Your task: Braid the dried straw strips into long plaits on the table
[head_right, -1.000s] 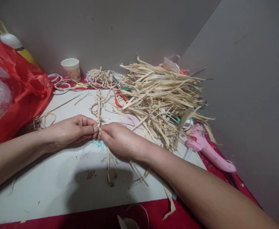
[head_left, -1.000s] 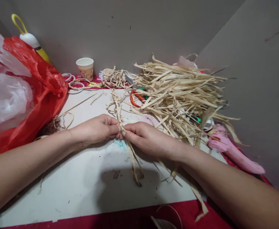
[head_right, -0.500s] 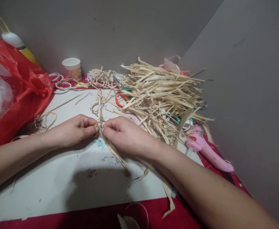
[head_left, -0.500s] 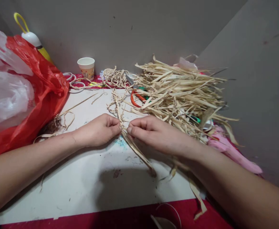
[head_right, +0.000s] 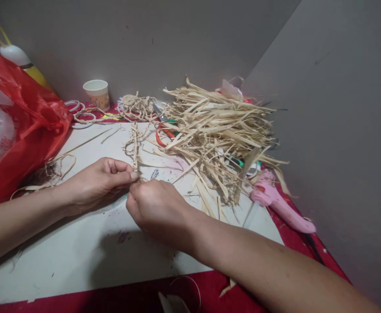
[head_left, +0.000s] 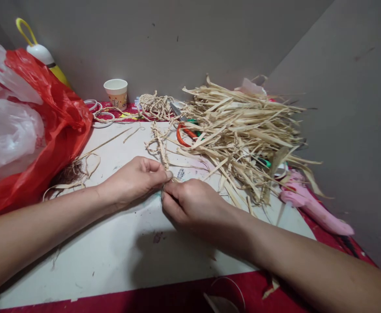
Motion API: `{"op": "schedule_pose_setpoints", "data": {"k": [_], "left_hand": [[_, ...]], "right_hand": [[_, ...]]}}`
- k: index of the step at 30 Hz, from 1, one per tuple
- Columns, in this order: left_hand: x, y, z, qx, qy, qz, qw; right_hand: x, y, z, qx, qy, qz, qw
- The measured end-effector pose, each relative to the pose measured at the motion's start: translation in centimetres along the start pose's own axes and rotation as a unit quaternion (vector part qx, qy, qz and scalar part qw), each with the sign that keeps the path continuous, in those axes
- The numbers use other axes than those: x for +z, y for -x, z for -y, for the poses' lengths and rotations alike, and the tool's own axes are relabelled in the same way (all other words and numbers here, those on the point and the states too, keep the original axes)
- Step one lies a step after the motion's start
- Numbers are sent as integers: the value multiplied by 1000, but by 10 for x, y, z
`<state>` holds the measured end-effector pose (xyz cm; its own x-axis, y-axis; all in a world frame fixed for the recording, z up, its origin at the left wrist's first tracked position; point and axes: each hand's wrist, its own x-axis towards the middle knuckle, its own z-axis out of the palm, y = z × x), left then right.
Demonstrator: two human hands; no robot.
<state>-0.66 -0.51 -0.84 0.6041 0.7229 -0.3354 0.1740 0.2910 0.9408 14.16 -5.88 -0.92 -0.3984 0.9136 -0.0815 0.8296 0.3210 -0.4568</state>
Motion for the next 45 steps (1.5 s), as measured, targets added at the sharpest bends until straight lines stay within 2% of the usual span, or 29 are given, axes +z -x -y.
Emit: {"op": "schedule_pose_setpoints", "data": {"k": [3, 6, 10, 12, 15, 17, 21, 23, 28, 30, 33, 39, 42, 45], "left_hand": [[-2, -1, 3, -10, 17, -1, 1000], [-3, -3, 3, -21, 36, 10, 999], [-5, -4, -1, -35, 51, 23, 998], [-6, -4, -1, -42, 50, 33, 997], [-8, -3, 0, -41, 38, 41, 998], [-9, -3, 1, -42, 22, 46, 998], [-10, -6, 3, -42, 2, 52, 998], [-11, -8, 4, -47, 0, 57, 997], [-14, -11, 8, -58, -5, 63, 996], [-14, -11, 9, -52, -9, 64, 997], [-13, -10, 8, -49, -16, 61, 997], [-12, -10, 5, -48, -23, 61, 997], [-12, -10, 5, -47, -23, 66, 996], [-13, -10, 5, -49, -26, 72, 996]], "right_hand": [[1, 3, 4, -15, 39, 14, 999], [-8, 9, 12, -56, 45, 82, 994], [-33, 18, 20, -106, -54, 213, 970], [-44, 23, 20, -107, -138, 214, 961], [-56, 23, 13, -34, -298, 139, 944], [-65, 17, 8, 10, -398, 73, 914], [-89, -8, 3, -15, -510, -35, 859], [-104, -24, 3, -20, -522, -75, 849], [-135, -48, 8, -42, -468, -189, 862], [-141, -46, 7, -53, -432, -217, 874], [-140, -32, -3, -16, -353, -257, 899], [-126, 14, -40, 68, -198, -277, 938], [-121, 23, -66, 123, -144, -301, 935], [-118, 21, -94, 171, -140, -325, 919]]}}
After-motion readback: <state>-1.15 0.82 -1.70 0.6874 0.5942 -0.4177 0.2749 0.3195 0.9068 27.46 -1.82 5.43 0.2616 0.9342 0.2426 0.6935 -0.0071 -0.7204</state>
